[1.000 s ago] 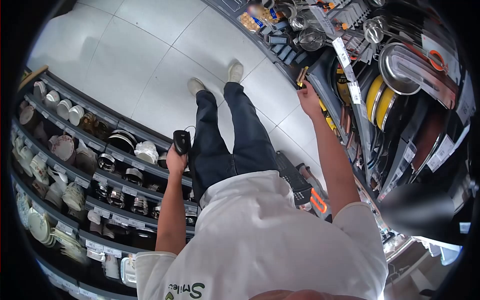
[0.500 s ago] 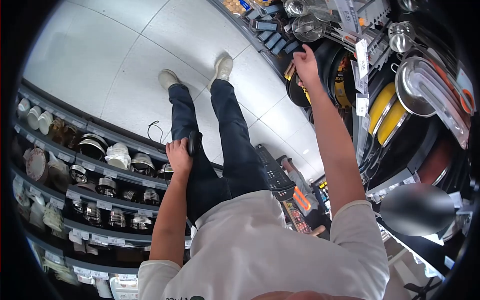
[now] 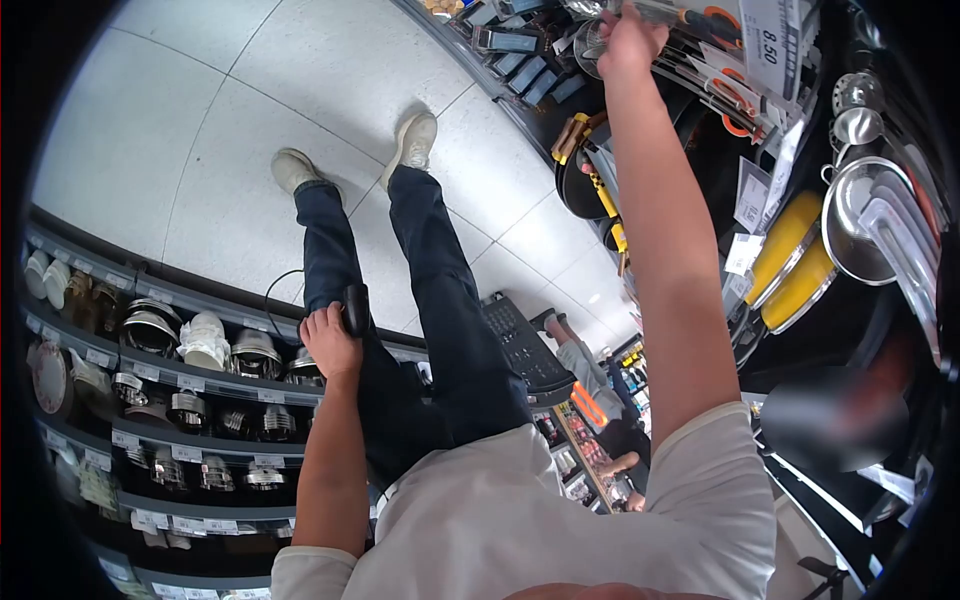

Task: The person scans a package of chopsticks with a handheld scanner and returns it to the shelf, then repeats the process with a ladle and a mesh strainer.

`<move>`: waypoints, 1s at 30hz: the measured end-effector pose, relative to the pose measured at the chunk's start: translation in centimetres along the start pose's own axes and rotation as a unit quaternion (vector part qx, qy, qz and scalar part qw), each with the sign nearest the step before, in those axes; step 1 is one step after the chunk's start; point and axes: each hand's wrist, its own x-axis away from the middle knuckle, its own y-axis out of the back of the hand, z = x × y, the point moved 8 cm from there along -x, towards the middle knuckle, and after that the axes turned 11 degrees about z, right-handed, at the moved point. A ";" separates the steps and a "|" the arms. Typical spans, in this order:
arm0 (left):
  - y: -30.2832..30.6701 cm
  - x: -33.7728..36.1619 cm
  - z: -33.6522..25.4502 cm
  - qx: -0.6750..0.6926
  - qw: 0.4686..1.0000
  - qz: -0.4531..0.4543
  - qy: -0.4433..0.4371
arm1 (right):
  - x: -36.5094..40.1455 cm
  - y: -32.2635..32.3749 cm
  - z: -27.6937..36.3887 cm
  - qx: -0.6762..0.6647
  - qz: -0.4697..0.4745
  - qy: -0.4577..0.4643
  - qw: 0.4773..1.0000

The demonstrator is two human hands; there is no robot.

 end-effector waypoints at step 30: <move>0.3 -3.2 -0.9 -0.051 0.998 0.013 0.014 | -2.8 2.0 0.3 0.202 0.034 0.097 0.974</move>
